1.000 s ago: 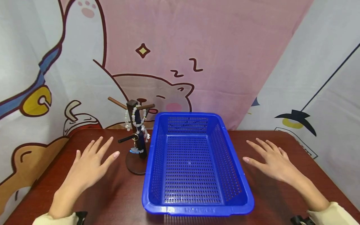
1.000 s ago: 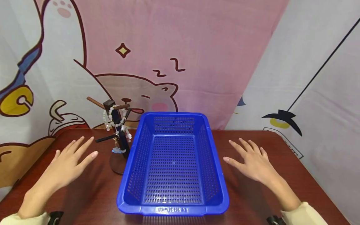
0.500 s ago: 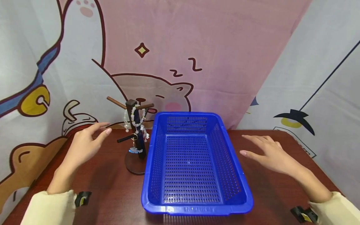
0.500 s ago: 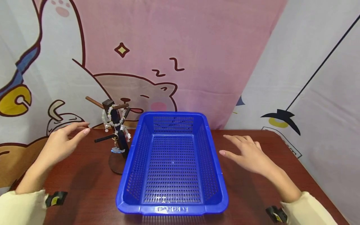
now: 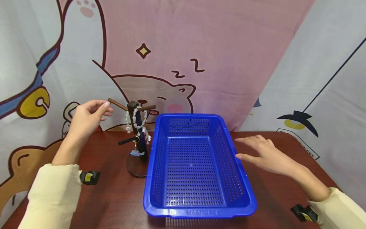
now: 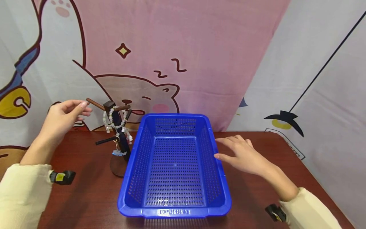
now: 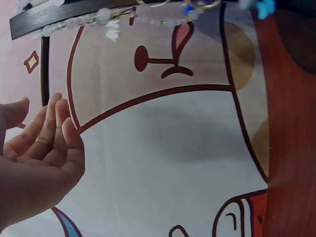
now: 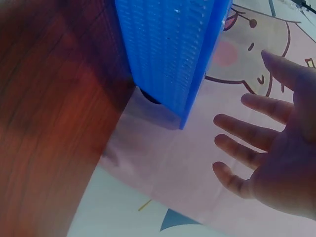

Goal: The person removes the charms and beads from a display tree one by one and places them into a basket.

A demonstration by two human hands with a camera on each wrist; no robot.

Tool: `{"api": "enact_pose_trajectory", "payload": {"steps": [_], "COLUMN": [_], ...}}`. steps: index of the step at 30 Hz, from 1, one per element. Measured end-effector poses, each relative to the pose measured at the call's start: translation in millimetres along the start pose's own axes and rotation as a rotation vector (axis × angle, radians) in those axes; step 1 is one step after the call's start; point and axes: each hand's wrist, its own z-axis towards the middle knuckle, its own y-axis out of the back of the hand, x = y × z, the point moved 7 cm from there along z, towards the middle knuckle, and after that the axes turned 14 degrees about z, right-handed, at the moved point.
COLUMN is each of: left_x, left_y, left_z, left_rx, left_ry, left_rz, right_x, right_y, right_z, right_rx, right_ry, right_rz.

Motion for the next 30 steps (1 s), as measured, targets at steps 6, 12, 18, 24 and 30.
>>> {"api": "enact_pose_trajectory", "payload": {"steps": [6, 12, 18, 24, 30], "left_x": [1.9, 5.0, 3.1, 5.4, 6.6], "left_y": [-1.0, -5.9, -5.1, -3.2, -1.2], "left_z": [12.0, 17.4, 20.1, 18.2, 16.5], "left_rx": [0.039, 0.073, 0.067, 0.066, 0.082], "left_ry": [0.070, 0.089, 0.054, 0.055, 0.067], "left_rz": [-0.082, -0.117, -0.126, -0.137, -0.198], "right_x": [12, 23, 37, 53, 73], "right_y": [-4, -9, -10, -9, -9], "right_z": [7.0, 14.9, 25.2, 37.7, 53.1], "right_rx": [0.043, 0.097, 0.131, 0.157, 0.172], "right_ry": [0.063, 0.087, 0.128, 0.178, 0.248], "right_rz": [0.010, 0.005, -0.002, 0.013, 0.086]}}
